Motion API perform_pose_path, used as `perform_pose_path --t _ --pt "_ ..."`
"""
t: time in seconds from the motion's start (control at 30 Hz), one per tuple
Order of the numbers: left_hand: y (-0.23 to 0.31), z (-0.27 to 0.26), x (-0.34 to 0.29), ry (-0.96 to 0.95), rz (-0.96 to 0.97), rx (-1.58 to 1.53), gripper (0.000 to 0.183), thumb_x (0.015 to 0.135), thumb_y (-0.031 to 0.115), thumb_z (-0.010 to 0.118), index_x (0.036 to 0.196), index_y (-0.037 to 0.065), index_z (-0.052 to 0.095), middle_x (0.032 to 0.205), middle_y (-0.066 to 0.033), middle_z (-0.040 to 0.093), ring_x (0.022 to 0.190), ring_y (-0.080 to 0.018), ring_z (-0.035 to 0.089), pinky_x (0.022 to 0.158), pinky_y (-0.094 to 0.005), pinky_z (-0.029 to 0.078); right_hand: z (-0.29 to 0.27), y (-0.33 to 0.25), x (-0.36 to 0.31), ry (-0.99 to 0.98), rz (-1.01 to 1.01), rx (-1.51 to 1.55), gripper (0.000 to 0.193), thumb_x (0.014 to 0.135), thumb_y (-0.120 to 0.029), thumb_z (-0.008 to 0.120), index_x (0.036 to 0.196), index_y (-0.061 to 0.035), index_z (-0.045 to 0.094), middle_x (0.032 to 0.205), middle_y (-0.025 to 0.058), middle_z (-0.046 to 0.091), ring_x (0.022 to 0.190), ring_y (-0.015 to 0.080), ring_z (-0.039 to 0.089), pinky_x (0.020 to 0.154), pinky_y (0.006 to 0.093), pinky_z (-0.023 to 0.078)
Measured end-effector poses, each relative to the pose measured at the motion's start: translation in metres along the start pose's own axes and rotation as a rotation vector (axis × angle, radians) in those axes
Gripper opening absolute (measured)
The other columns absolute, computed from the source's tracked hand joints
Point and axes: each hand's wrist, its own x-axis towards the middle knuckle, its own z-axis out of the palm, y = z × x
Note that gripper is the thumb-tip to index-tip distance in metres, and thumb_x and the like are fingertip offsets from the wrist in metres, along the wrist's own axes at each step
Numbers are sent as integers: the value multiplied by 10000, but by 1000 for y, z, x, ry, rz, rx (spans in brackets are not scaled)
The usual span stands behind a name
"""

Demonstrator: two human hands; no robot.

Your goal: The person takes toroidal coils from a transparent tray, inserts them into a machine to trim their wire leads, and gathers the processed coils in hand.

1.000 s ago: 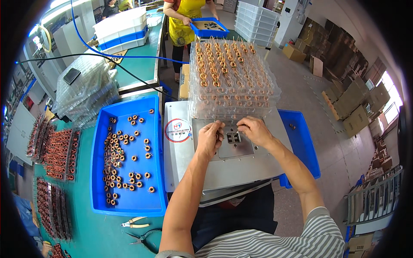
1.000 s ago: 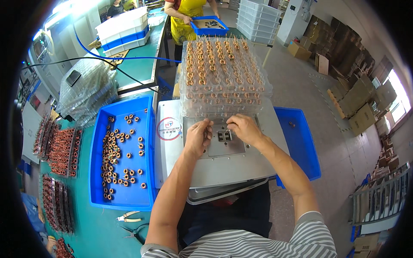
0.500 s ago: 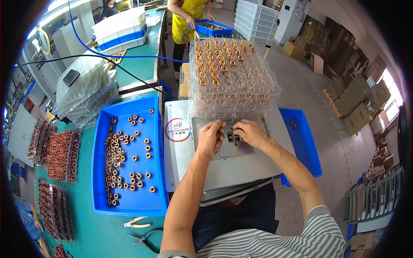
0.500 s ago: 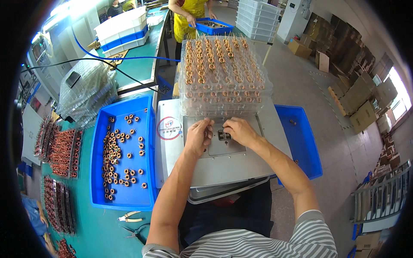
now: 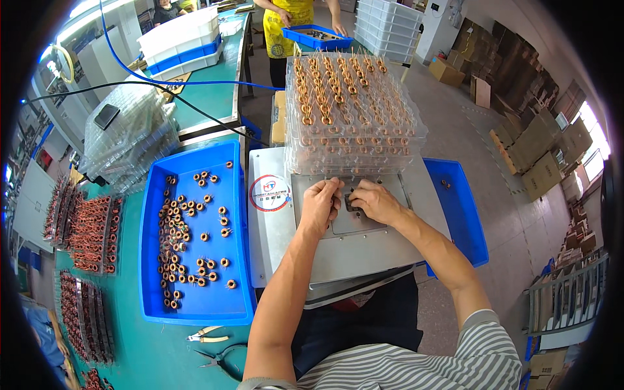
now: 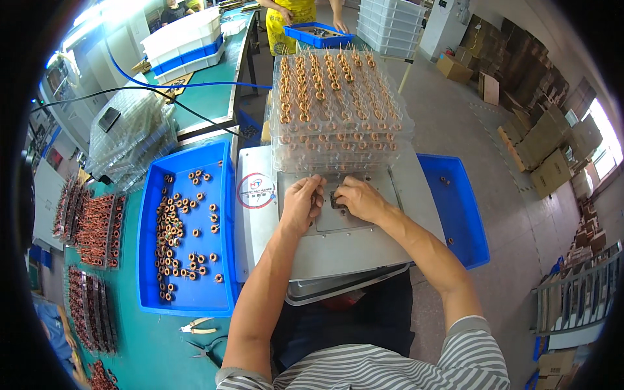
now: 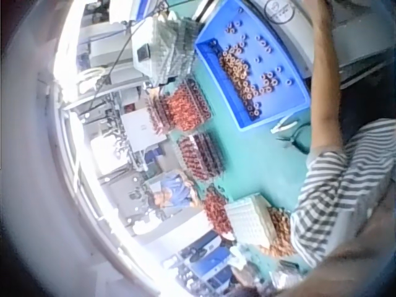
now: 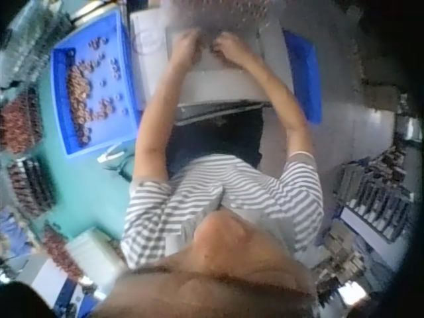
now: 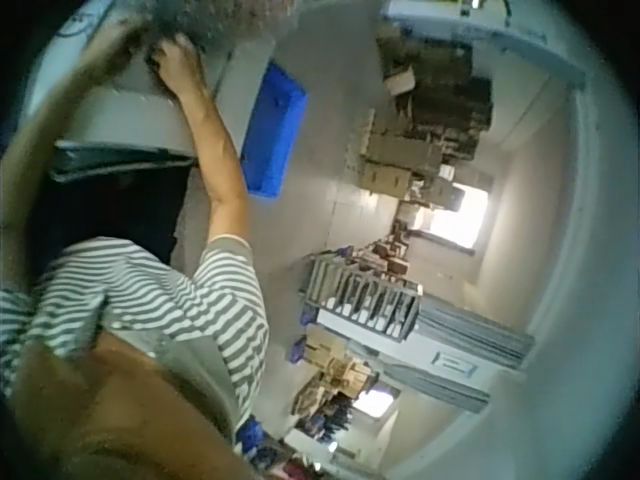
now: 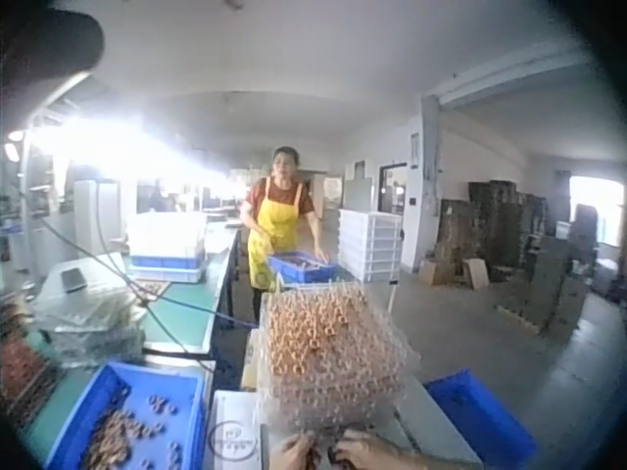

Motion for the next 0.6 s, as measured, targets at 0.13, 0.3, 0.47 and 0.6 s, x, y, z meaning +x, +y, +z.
perform_pose_path --t 0.13,0.3,0.47,0.6 --pt "-1 2 0 23 106 198 275 941 281 606 887 16 653 656 12 523 506 -60 477 386 -203 316 0 -1 -1 3 -4 -39 120 805 -110 686 908 -48 691 875 116 591 828 322 617 729 410 510" --pt "-4 9 -1 74 313 472 317 938 290 611 865 -12 668 643 4 559 520 -70 510 457 -234 379 -9 -6 -2 6 -1 -17 132 812 -138 681 904 -44 698 867 128 607 841 325 617 729 412 507" --pt "-18 4 2 94 567 701 158 851 182 684 908 34 695 775 -144 653 647 -222 626 597 -350 489 -53 -34 12 -16 59 73 125 808 -151 680 862 -41 700 797 135 657 779 329 639 709 405 508" --pt "-15 2 -1 69 709 1014 146 836 153 708 940 51 700 806 -104 652 684 -221 646 626 -327 516 -118 -80 57 202 158 159 163 838 -194 659 866 -37 693 813 128 694 760 248 677 673 349 507"
